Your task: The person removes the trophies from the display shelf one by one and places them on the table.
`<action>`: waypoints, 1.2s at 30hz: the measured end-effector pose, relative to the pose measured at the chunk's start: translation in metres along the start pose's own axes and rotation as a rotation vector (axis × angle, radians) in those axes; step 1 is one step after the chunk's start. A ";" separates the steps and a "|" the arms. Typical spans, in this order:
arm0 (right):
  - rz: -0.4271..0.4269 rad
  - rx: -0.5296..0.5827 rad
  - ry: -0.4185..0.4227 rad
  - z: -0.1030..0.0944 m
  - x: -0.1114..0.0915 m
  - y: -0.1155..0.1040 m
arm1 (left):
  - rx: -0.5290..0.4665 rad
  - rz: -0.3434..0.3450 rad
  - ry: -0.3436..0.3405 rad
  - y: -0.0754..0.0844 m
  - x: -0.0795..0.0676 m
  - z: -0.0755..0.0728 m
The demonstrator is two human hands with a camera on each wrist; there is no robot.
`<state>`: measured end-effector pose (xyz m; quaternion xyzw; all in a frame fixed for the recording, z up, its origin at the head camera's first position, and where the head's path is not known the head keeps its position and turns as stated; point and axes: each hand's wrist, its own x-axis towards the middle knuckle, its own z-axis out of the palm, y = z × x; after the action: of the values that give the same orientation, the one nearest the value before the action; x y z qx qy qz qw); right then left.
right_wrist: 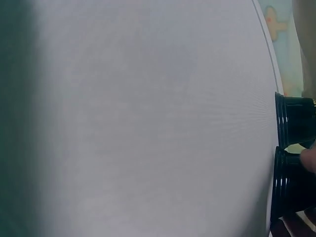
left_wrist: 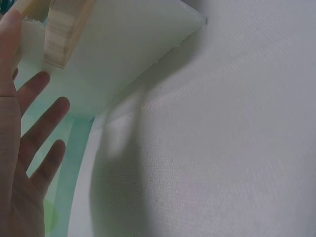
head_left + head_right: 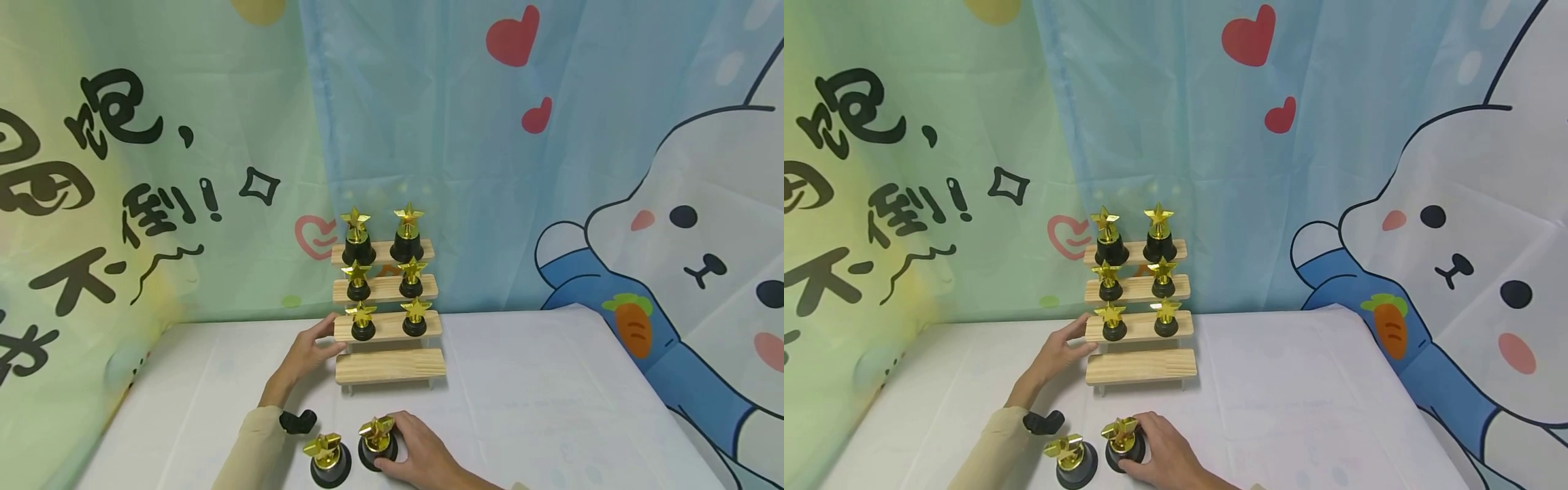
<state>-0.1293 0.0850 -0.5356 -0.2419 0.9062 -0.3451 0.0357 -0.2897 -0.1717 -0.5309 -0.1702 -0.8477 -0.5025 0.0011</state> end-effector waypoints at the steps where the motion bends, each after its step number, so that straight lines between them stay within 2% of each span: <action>1: -0.002 -0.002 -0.003 0.000 0.000 0.000 | 0.004 -0.002 -0.001 0.000 0.000 0.000; 6: 0.005 0.011 -0.038 -0.001 0.000 -0.001 | 0.009 -0.002 -0.002 0.000 -0.001 0.000; 12: 0.075 0.085 -0.139 -0.008 0.001 -0.003 | 0.007 -0.005 -0.002 0.000 -0.002 0.000; 17: 0.066 0.154 -0.133 -0.016 0.001 -0.003 | 0.007 -0.011 -0.004 0.001 -0.003 0.000; 22: 0.066 0.239 -0.079 -0.027 0.002 -0.003 | 0.008 -0.016 -0.003 0.002 -0.004 0.000; 27: 0.050 0.252 0.009 -0.033 0.001 0.000 | 0.013 -0.004 -0.005 0.002 -0.004 0.000; 36: 0.069 0.278 0.289 -0.049 0.011 0.007 | 0.003 0.000 -0.001 0.003 -0.001 -0.001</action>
<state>-0.1528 0.1143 -0.5020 -0.1514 0.8532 -0.4967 -0.0500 -0.2878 -0.1713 -0.5283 -0.1707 -0.8485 -0.5010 0.0008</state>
